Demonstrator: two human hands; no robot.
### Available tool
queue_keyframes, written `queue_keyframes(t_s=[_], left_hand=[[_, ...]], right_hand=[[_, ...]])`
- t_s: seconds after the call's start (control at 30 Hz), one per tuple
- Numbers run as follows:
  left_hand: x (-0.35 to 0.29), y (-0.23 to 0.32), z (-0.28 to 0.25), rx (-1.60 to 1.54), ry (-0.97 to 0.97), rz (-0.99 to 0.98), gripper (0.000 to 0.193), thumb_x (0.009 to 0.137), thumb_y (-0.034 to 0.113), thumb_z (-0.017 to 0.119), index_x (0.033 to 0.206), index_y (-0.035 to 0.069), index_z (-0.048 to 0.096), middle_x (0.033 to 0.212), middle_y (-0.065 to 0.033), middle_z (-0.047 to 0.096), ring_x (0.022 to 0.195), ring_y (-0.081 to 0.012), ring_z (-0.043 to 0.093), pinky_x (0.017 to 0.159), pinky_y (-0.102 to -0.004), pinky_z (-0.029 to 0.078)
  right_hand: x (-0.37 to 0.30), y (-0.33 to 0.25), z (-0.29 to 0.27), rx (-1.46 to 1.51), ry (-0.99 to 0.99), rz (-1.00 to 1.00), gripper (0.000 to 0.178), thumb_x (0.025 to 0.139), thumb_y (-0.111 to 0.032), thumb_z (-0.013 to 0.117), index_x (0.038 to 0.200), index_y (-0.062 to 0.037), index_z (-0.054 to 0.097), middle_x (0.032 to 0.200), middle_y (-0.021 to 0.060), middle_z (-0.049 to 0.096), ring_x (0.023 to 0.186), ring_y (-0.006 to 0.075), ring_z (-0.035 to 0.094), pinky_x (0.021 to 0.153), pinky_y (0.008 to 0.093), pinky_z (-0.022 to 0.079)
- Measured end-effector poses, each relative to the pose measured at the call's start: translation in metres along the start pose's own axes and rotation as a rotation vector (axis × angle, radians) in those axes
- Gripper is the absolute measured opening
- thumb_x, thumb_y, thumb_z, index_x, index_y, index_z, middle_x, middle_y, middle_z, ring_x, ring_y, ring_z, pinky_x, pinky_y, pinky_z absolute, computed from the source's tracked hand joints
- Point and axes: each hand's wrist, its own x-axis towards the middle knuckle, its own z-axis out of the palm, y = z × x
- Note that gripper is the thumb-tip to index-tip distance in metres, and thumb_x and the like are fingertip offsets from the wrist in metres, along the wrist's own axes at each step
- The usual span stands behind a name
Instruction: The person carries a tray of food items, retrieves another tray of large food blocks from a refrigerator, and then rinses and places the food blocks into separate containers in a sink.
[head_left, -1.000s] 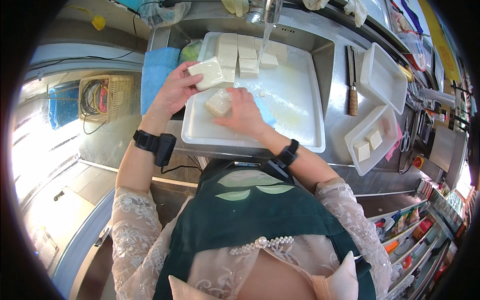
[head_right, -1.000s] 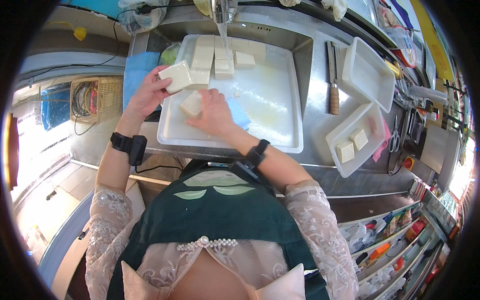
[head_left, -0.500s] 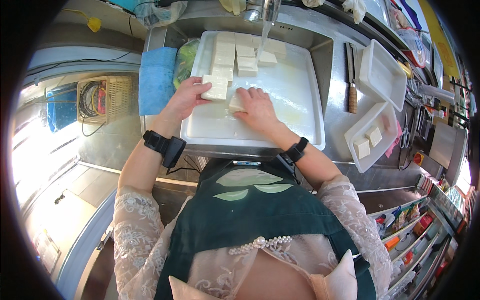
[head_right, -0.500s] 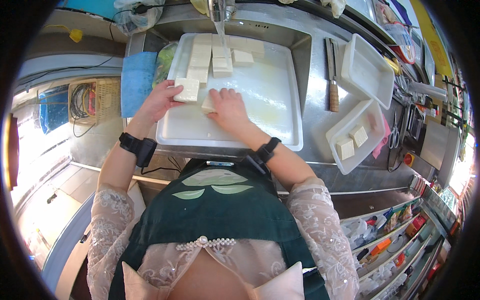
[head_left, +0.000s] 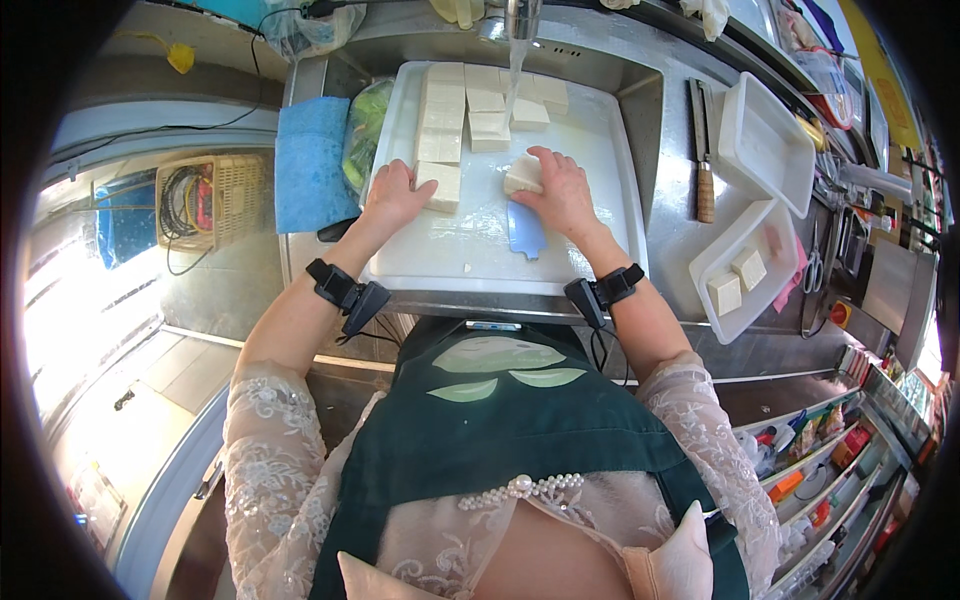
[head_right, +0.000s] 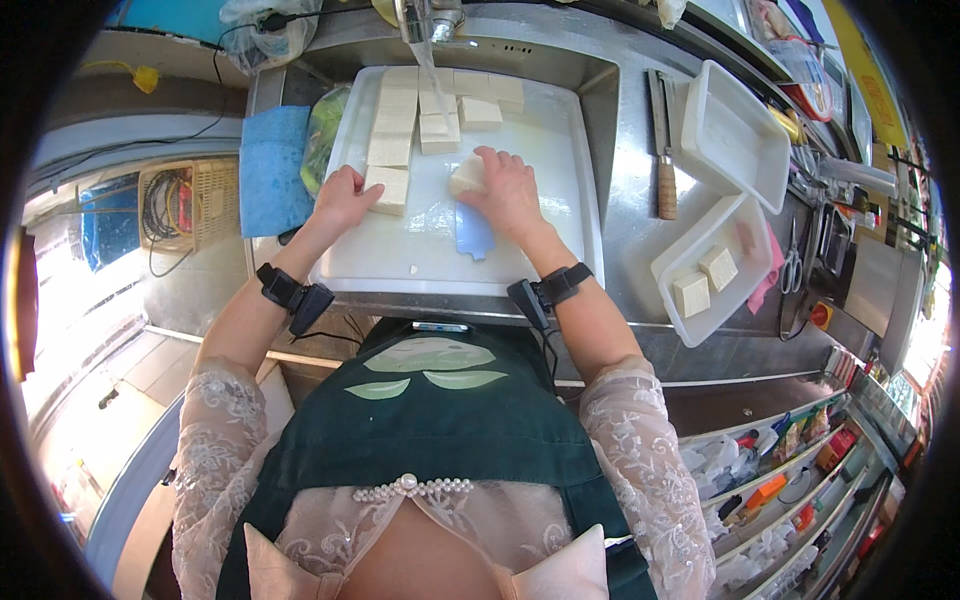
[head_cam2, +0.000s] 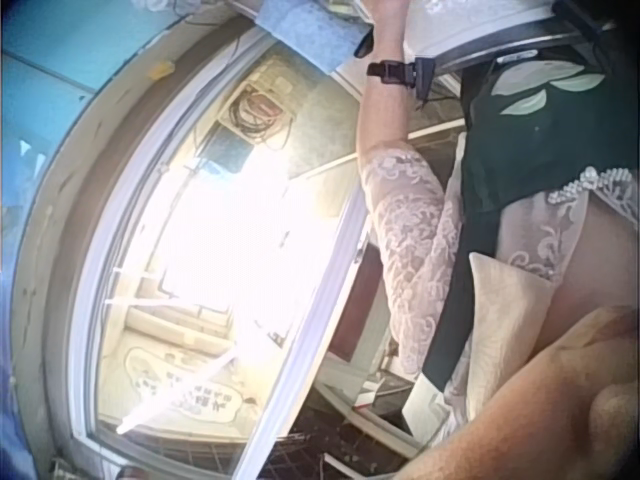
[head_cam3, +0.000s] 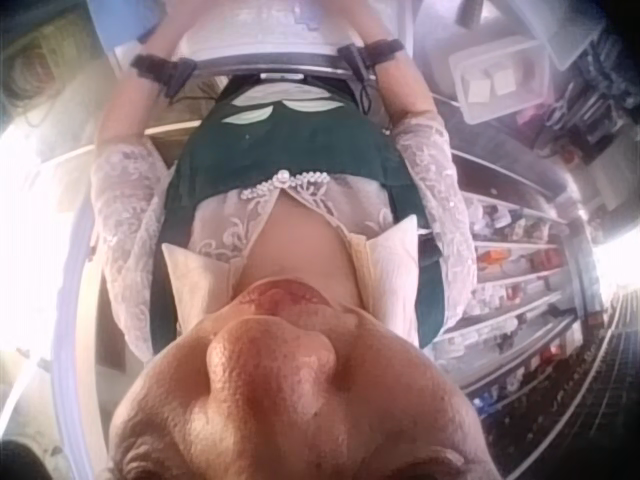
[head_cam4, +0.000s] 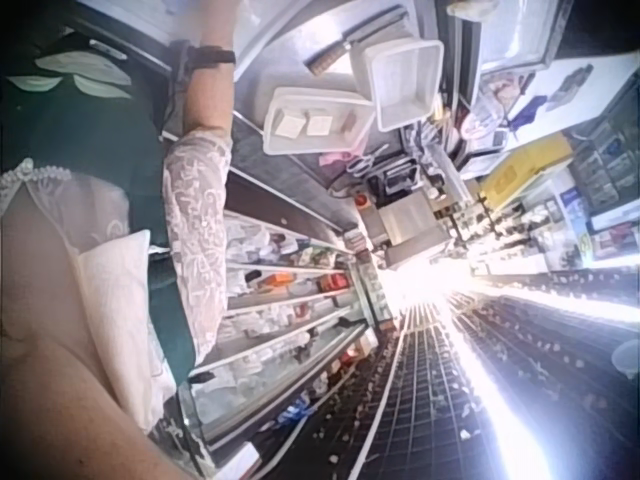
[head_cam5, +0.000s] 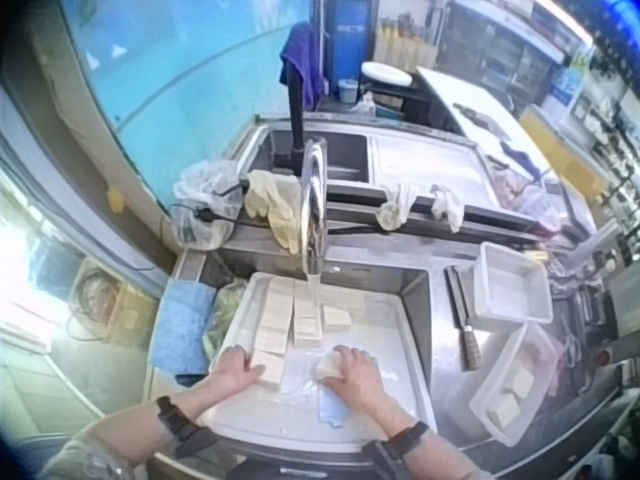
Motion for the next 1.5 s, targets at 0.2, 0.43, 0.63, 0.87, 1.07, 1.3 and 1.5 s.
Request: queue_keyframes(t_s=[0.2, 0.43, 0.63, 0.87, 1.07, 1.3, 1.5], left_hand=[[-0.036, 0.036, -0.007, 0.271, 0.168, 0.329, 0.061, 0.075, 0.031, 0.074, 0.123, 0.004, 0.047, 0.125, -0.0223, 0.043, 0.116, -0.0373, 0.044, 0.099, -0.0451, 0.039], [-0.012, 0.015, 0.011, 0.461, 0.067, 0.485, 0.075, 0.077, 0.026, 0.072, 0.142, 0.016, 0.035, 0.15, -0.0151, 0.025, 0.14, -0.0338, 0.019, 0.113, -0.0422, 0.024], [-0.013, 0.001, 0.012, 0.319, 0.067, 0.518, 0.077, 0.081, 0.028, 0.067, 0.144, 0.006, 0.028, 0.152, -0.0143, 0.023, 0.142, -0.0315, 0.016, 0.115, -0.0413, 0.021], [-0.012, 0.003, 0.004, 0.539, -0.025, 0.556, 0.075, 0.084, 0.024, 0.065, 0.144, 0.002, 0.026, 0.152, -0.0147, 0.022, 0.142, -0.0308, 0.018, 0.115, -0.0426, 0.02], [-0.008, 0.025, -0.006, 0.431, 0.14, 0.653, 0.057, 0.088, 0.019, 0.061, 0.137, 0.001, 0.038, 0.144, -0.0151, 0.038, 0.135, -0.0283, 0.035, 0.109, -0.0408, 0.031], [0.021, 0.127, -0.031, -0.929, -0.135, 0.355, 0.017, 0.098, 0.017, 0.048, 0.1, 0.004, 0.058, 0.081, 0.0021, 0.056, 0.067, -0.0051, 0.048, 0.058, -0.0197, 0.039], [0.02, 0.168, -0.049, -0.981, -0.233, 0.303, 0.02, 0.099, 0.023, 0.049, 0.093, 0.007, 0.058, 0.071, 0.0058, 0.049, 0.058, -0.0015, 0.042, 0.049, -0.0175, 0.032]], right_hand=[[0.005, 0.018, -0.009, -0.087, 0.06, 0.049, 0.062, 0.069, -0.027, 0.077, 0.121, -0.0087, 0.049, 0.106, 0.0154, 0.059, 0.099, 0.034, 0.055, 0.086, 0.0436, 0.043], [0.019, 0.047, 0.019, -0.119, 0.255, 0.237, 0.059, 0.071, -0.029, 0.075, 0.118, -0.0045, 0.049, 0.104, 0.0171, 0.057, 0.098, 0.035, 0.053, 0.082, 0.0453, 0.043], [0.039, 0.053, 0.021, -0.113, 0.26, 0.357, 0.054, 0.073, -0.032, 0.073, 0.114, -0.0023, 0.052, 0.102, 0.0191, 0.057, 0.099, 0.0371, 0.053, 0.082, 0.0481, 0.044], [0.039, 0.067, 0.018, -0.092, 0.13, 0.327, 0.053, 0.073, -0.033, 0.072, 0.113, -0.0029, 0.056, 0.108, 0.0225, 0.057, 0.103, 0.0396, 0.053, 0.084, 0.0492, 0.046], [0.044, 0.032, -0.002, 0.41, 0.296, 0.2, 0.038, 0.08, -0.027, 0.069, 0.107, -0.0009, 0.062, 0.096, 0.0172, 0.066, 0.086, 0.0286, 0.063, 0.075, 0.0368, 0.052], [0.091, -0.05, -0.009, 1.867, -0.103, 0.252, 0.015, 0.093, -0.012, 0.053, 0.088, -0.0003, 0.061, 0.073, 0.0085, 0.061, 0.06, 0.0165, 0.058, 0.053, 0.0275, 0.046], [0.093, -0.069, -0.035, 1.785, -0.06, 0.353, 0.017, 0.095, -0.006, 0.044, 0.104, -0.0064, 0.058, 0.071, 0.0018, 0.056, 0.054, 0.0094, 0.047, 0.047, 0.0242, 0.034]])
